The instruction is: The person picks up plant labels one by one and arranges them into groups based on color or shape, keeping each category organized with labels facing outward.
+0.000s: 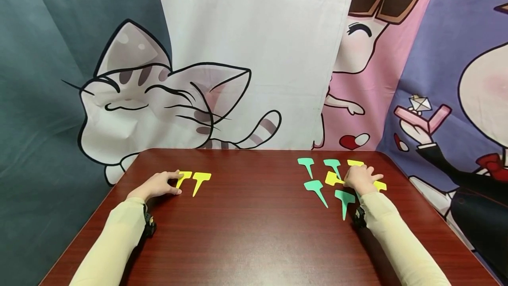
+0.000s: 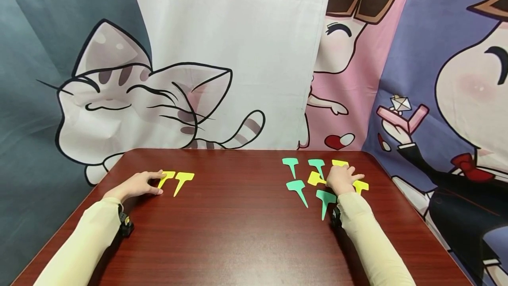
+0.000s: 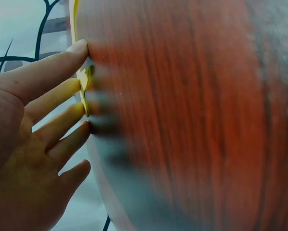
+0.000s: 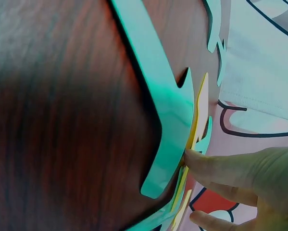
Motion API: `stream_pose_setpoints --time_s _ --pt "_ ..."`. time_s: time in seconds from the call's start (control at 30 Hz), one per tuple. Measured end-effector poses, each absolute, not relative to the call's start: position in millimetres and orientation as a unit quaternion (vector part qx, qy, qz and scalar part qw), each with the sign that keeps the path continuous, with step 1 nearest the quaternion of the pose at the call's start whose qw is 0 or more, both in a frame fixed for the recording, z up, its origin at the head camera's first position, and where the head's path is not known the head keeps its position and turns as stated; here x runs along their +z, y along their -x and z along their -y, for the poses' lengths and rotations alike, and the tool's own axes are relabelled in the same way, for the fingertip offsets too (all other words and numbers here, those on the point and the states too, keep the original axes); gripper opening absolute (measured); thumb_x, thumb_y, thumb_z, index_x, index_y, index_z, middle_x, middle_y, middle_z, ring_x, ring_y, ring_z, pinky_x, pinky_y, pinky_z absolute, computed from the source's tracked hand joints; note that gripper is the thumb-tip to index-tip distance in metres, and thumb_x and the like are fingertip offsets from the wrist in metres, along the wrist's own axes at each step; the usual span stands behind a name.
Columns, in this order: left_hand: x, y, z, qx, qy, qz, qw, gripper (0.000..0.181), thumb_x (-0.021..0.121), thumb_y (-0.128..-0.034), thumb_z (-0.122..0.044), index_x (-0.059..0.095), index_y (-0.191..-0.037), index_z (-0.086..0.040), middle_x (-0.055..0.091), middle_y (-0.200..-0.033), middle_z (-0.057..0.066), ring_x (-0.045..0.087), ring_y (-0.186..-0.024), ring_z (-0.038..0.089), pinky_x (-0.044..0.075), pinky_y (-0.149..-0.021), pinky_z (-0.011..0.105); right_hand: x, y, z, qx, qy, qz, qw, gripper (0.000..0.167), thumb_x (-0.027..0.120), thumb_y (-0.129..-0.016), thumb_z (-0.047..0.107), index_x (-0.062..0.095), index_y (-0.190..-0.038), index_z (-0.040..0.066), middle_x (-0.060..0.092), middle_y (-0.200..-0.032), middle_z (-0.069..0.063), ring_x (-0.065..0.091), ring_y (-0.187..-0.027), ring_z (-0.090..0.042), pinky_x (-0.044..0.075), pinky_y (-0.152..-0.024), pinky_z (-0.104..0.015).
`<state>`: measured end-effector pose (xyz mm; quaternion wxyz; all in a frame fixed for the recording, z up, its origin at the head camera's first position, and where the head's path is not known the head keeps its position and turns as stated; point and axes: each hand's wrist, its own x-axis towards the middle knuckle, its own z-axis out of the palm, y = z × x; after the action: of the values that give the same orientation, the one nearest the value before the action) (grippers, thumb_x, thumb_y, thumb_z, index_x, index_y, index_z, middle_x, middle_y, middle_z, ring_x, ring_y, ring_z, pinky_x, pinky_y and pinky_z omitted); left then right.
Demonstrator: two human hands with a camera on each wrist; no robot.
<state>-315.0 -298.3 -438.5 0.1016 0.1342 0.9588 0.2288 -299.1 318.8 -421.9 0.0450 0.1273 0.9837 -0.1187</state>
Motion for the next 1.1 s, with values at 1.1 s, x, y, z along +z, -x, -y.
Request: stream_pose_setpoints --time_s 1.1 --pt "-438.8 314.8 299.4 0.227 -0.136 -0.959 0.105 0.072 0.075 -0.0794 -0.035 0.048 -0.14 -0.006 0.033 -0.15 0.02 0.023 -0.137 0.05 0.027 -0.104 0.065 -411.3 292.0 -321.5 -0.149 -0.088 -0.983 0.052 0.012 0.065 -0.075 0.016 0.071 -0.069 0.008 0.043 -0.112 -0.043 0.026 -0.11 -0.062 0.012 -0.087 -0.083"
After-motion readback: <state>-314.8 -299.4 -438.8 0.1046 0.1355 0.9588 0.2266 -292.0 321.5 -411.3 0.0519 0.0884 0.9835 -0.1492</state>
